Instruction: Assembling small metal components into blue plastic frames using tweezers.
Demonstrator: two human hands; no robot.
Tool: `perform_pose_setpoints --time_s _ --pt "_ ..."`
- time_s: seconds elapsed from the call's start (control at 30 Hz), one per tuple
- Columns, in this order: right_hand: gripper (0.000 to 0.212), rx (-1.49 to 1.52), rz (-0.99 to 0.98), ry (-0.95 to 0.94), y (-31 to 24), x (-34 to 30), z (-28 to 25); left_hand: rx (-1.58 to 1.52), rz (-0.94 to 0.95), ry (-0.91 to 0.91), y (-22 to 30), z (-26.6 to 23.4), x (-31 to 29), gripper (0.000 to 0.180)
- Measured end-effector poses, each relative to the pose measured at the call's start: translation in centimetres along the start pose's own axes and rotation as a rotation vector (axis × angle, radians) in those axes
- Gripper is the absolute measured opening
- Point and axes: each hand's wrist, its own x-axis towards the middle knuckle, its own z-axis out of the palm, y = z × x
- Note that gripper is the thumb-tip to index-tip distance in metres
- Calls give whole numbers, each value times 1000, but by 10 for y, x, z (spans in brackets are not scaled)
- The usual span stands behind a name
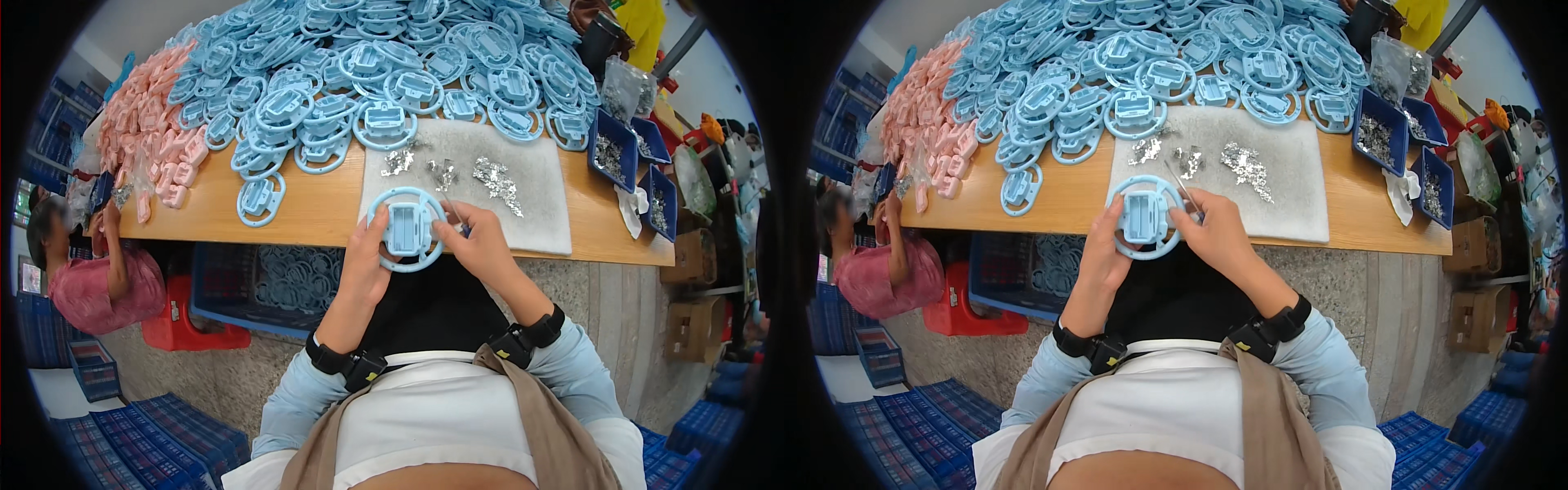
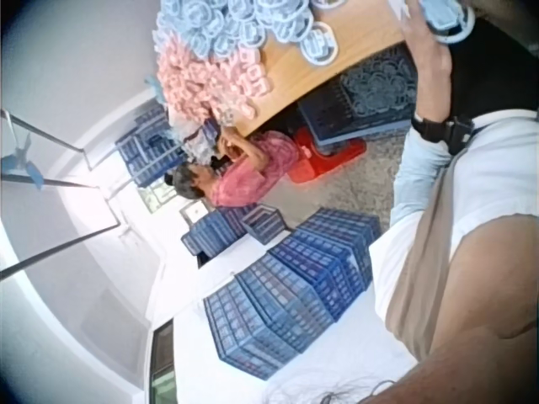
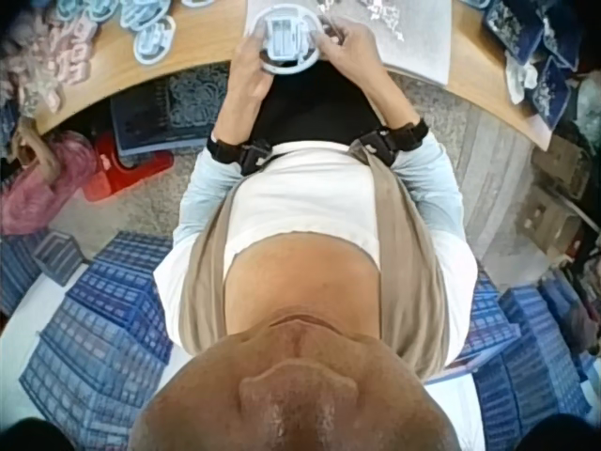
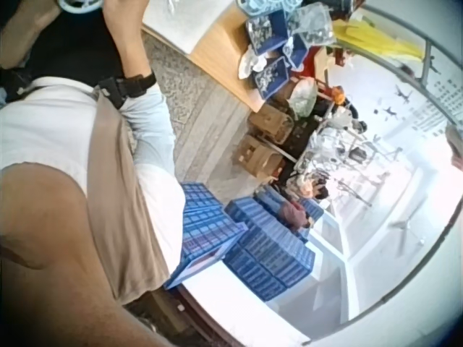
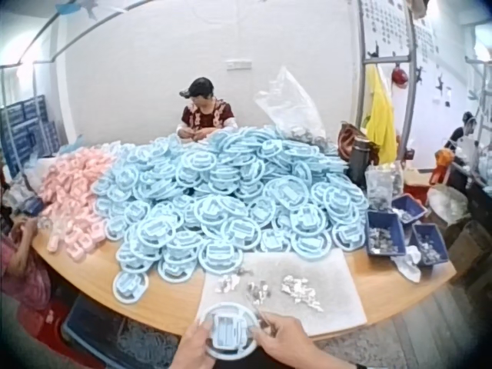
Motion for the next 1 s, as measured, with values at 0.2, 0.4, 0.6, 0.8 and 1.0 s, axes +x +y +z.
perform_pose_setpoints --time_s 0.2,0.4,0.6,0.8,1.0 --pt "23 268 232 -261 -3 -2 -9 168 -244 -60 15 -9 -6 38" --pt "21 201 211 -318 3 -5 -16 331 -209 -96 23 -5 -7 31" --pt "16 15 110 37 26 27 -10 225 -34 5 20 -3 11 28" --pt "13 -314 -4 110 41 41 3 356 -48 30 22 -9 18 24" --pt "10 -228 -28 103 30 41 -5 357 -113 40 22 -5 20 26"
